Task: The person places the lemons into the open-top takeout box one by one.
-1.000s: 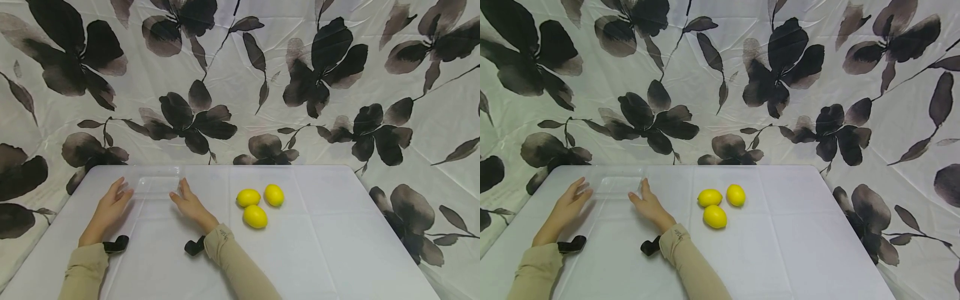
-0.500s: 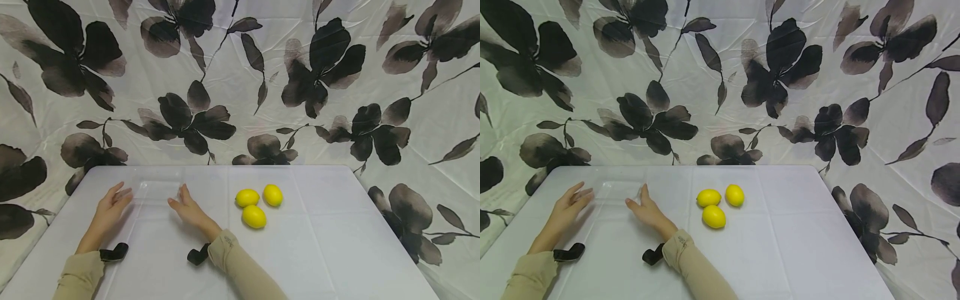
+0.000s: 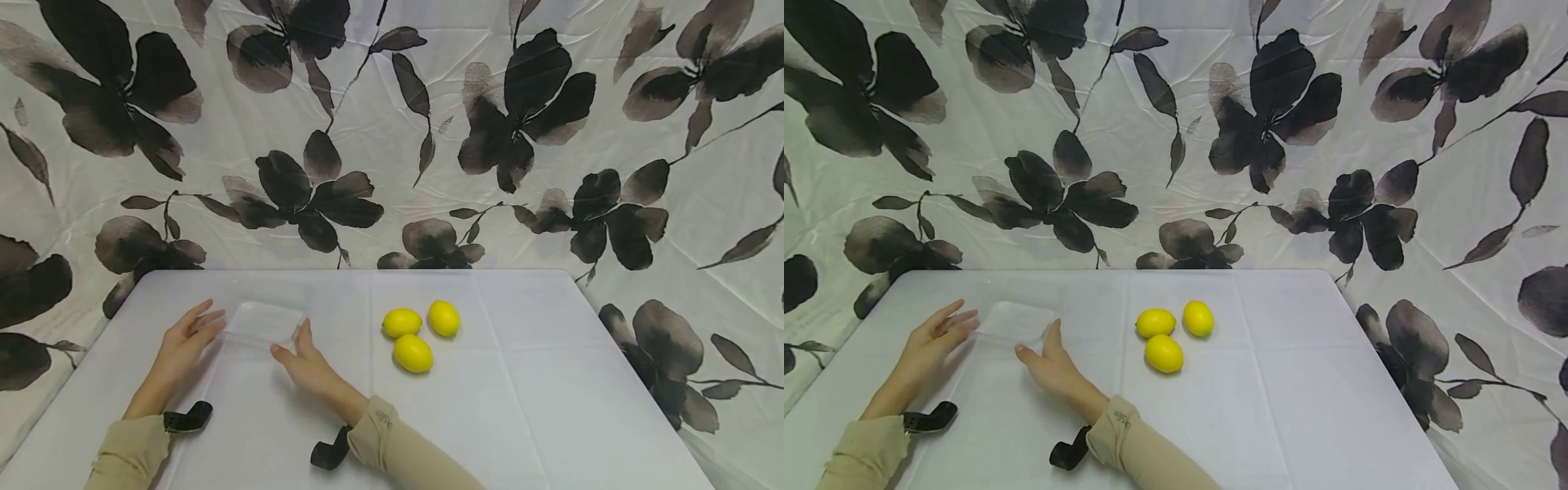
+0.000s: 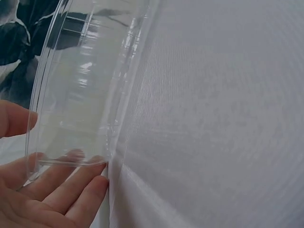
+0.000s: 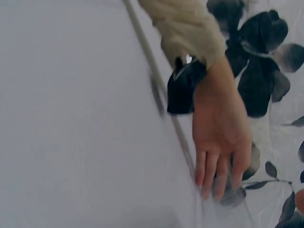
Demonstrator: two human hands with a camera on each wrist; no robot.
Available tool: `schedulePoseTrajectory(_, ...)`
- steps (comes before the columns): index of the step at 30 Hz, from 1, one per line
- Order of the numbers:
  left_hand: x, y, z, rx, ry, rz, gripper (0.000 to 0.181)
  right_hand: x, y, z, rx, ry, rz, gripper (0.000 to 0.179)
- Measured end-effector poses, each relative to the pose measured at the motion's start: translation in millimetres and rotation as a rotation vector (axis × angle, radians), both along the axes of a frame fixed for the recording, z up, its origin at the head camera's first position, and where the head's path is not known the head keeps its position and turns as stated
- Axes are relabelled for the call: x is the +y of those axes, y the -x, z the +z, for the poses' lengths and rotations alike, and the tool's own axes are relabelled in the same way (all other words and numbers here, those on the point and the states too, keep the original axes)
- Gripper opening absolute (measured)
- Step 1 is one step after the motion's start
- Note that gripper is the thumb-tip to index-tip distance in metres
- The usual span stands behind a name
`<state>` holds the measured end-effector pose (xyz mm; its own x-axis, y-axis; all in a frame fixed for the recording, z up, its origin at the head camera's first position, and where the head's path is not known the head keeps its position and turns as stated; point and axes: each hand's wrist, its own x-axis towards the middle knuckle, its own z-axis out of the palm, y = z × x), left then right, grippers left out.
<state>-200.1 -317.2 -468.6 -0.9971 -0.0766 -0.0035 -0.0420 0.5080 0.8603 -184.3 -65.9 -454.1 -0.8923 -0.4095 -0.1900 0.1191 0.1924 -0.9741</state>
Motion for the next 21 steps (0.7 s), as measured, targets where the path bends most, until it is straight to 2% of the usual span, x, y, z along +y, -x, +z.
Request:
schedulePoseTrajectory(3, 2.1, -1.0, -0.7, 0.018, -0.029, -0.029, 0.073, 2, -8.4, 4.0, -0.021, 0.003, -0.036, 0.090)
schedulePoseTrajectory(8, 5.3, -3.3, -2.3, 0.052, -0.097, -0.085, 0.069, 11, -20.4, 11.0, -0.092, 0.079, -0.058, 0.091)
schedulePoseTrajectory(12, 7.0, -3.2, -3.3, 0.065, -0.104, -0.110, 0.065, 15, -26.2, 16.9, -0.148, 0.127, -0.084, 0.088)
schedulePoseTrajectory(15, 8.6, -2.5, -3.3, 0.073, -0.108, -0.128, 0.063, 18, -30.7, 21.2, -0.201, 0.215, -0.114, 0.086)
schedulePoseTrajectory(19, 11.9, -2.4, -2.1, 0.079, -0.109, -0.150, 0.062, 23, -38.0, 23.4, -0.278, 0.408, -0.144, 0.083)
schedulePoseTrajectory(21, 13.4, -2.3, -1.5, 0.074, -0.107, -0.155, 0.061, 25, -40.7, 23.6, -0.312, 0.486, -0.156, 0.071)
